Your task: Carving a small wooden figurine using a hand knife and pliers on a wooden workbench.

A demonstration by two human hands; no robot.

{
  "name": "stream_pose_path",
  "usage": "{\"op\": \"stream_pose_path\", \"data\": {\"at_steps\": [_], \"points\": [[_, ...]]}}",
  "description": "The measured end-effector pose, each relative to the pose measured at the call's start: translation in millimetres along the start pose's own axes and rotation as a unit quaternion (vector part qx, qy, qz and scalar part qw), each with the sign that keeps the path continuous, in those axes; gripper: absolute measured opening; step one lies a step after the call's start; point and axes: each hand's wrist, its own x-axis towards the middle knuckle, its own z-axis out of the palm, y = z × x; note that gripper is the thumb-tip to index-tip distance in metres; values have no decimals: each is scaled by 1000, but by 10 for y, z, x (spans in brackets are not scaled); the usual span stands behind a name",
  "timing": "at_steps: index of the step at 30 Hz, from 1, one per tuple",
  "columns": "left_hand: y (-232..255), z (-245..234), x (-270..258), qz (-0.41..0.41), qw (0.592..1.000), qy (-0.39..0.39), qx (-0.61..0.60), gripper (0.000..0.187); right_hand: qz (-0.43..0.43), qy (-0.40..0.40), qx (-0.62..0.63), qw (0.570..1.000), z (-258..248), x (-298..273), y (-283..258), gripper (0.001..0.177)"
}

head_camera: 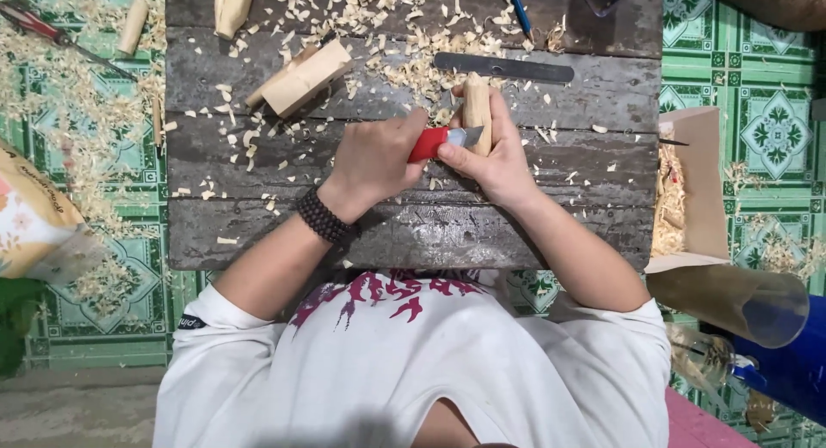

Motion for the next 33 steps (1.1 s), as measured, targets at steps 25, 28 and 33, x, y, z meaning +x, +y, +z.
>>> {"op": "stream_pose_path", "data": {"at_steps": [25,28,33], "points": [[-75,-26,28,13,997,-54,-46,27,-31,-17,-39,999,-5,-9,29,65],[-36,53,21,0,999,-37,-9,25,-38,10,-64,997,39,-55,-25,59],[60,37,17,-33,999,-30,-5,23,-32,25,-81,996,73,-119,2,52]]}}
